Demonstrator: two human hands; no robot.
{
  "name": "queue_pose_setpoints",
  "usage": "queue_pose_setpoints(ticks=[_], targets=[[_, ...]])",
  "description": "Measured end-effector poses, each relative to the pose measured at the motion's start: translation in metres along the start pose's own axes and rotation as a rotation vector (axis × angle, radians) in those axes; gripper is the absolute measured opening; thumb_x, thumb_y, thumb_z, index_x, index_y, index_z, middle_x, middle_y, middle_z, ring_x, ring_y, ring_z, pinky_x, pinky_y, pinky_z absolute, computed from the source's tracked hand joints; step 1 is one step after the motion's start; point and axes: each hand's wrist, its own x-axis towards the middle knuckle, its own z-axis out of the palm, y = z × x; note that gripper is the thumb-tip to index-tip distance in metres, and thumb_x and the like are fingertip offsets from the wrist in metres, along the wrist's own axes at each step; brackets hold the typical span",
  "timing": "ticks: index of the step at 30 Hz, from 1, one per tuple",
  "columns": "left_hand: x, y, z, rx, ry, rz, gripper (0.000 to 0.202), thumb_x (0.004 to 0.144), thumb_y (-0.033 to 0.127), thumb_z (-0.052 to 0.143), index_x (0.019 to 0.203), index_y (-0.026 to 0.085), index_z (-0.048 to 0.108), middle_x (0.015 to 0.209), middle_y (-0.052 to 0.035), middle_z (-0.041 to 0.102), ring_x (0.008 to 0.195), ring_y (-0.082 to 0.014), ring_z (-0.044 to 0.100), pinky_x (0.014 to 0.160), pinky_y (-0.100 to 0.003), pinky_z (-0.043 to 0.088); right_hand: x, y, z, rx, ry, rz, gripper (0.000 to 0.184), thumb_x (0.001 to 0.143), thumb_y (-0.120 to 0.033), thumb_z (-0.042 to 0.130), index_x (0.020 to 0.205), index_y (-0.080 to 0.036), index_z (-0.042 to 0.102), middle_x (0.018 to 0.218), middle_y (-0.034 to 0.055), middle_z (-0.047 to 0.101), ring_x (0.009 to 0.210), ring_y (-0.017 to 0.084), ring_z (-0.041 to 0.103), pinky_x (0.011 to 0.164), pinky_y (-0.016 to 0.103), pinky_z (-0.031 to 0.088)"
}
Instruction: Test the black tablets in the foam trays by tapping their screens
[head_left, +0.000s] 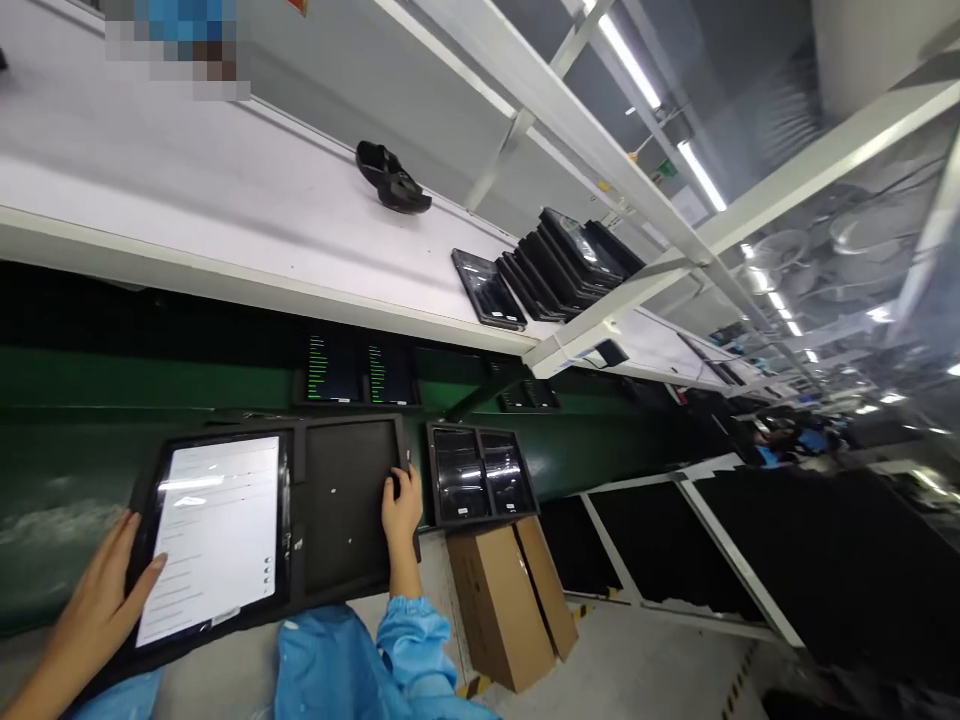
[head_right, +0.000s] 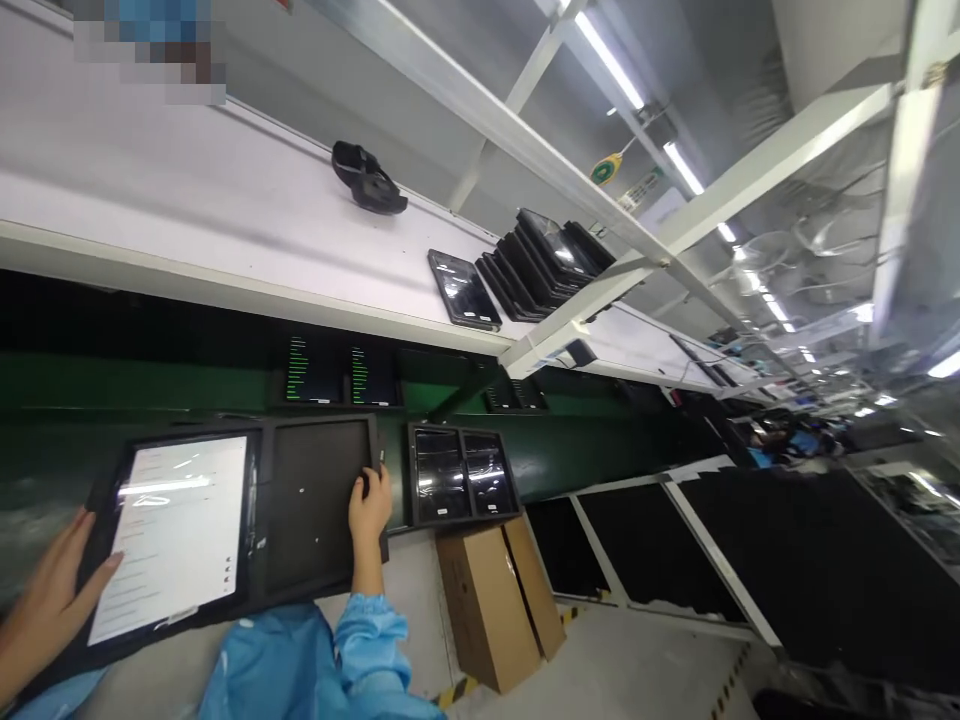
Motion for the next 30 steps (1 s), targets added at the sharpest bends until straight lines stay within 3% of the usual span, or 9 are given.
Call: queue_pose_setpoints(ticks=[4, 7, 11, 17, 22, 25, 30], targets=[[-0.003, 0.005, 0.003, 0.015, 0.057, 0.034, 0.073, 0.096, 0.05, 0.041, 0.159, 0.034, 0.008, 0.166, -0.0032, 0.018, 0.149, -0.0353, 0.026, 0.123, -0.061, 0.026, 0.009, 0.002, 0.003, 0.003, -0.011, 0.003, 0.041, 0.093, -0.039, 0.044, 0.116, -0.017, 0.07, 0.141, 0.016, 0.055, 0.13, 0.03, 0.053, 0.106, 0.042, 0.043], [0.001, 0.01, 0.003, 0.056, 0.045, 0.024, 0.07, 0.097, 0.047, 0.043, 0.159, 0.028, 0.015, 0.165, -0.011, 0.02, 0.15, -0.0341, 0.025, 0.121, -0.059, 0.03, 0.016, 0.005, 0.007, 0.006, -0.014, 0.015, 0.046, 0.092, -0.045, 0.041, 0.115, -0.018, 0.071, 0.141, 0.0152, 0.055, 0.129, 0.03, 0.053, 0.101, 0.041, 0.045], [0.015, 0.019, 0.0, 0.072, 0.042, -0.026, 0.064, 0.098, 0.047, 0.043, 0.156, 0.026, 0.027, 0.166, -0.0126, 0.015, 0.151, -0.0356, 0.023, 0.12, -0.06, 0.03, 0.018, 0.005, 0.008, 0.006, -0.014, 0.015, 0.05, 0.091, -0.05, 0.039, 0.114, -0.018, 0.071, 0.141, 0.015, 0.055, 0.128, 0.031, 0.053, 0.098, 0.042, 0.046], [0.053, 0.021, -0.003, -0.059, 0.073, -0.112, 0.07, 0.097, 0.05, 0.045, 0.156, 0.02, 0.025, 0.157, -0.0173, 0.034, 0.146, -0.0332, 0.034, 0.12, -0.057, 0.032, 0.018, 0.003, 0.009, -0.003, -0.004, 0.027, 0.051, 0.09, -0.051, 0.039, 0.113, -0.018, 0.071, 0.141, 0.0148, 0.056, 0.128, 0.032, 0.053, 0.096, 0.041, 0.046], [0.07, 0.02, -0.012, 0.0, 0.05, -0.074, 0.061, 0.098, 0.05, 0.042, 0.153, 0.025, 0.035, 0.155, -0.0145, 0.036, 0.143, -0.0326, 0.037, 0.119, -0.057, 0.033, 0.018, 0.001, 0.01, 0.014, 0.003, 0.042, 0.052, 0.089, -0.053, 0.039, 0.111, -0.02, 0.072, 0.141, 0.0129, 0.057, 0.126, 0.032, 0.055, 0.094, 0.04, 0.046], [0.079, 0.022, -0.017, 0.132, 0.051, -0.026, 0.051, 0.099, 0.048, 0.038, 0.145, 0.029, 0.049, 0.162, -0.0106, 0.024, 0.149, -0.0356, 0.025, 0.12, -0.059, 0.029, 0.019, 0.002, 0.011, 0.015, 0.019, 0.048, 0.05, 0.088, -0.053, 0.041, 0.109, -0.021, 0.073, 0.14, 0.0123, 0.057, 0.125, 0.03, 0.055, 0.092, 0.039, 0.046], [0.097, 0.028, -0.017, 0.234, 0.002, -0.024, 0.048, 0.099, 0.047, 0.039, 0.142, 0.032, 0.054, 0.166, -0.0081, 0.015, 0.153, -0.0393, 0.01, 0.119, -0.065, 0.024, 0.02, 0.002, 0.011, 0.002, 0.032, 0.064, 0.05, 0.088, -0.053, 0.041, 0.107, -0.021, 0.074, 0.137, 0.0123, 0.058, 0.123, 0.031, 0.056, 0.091, 0.039, 0.047]])
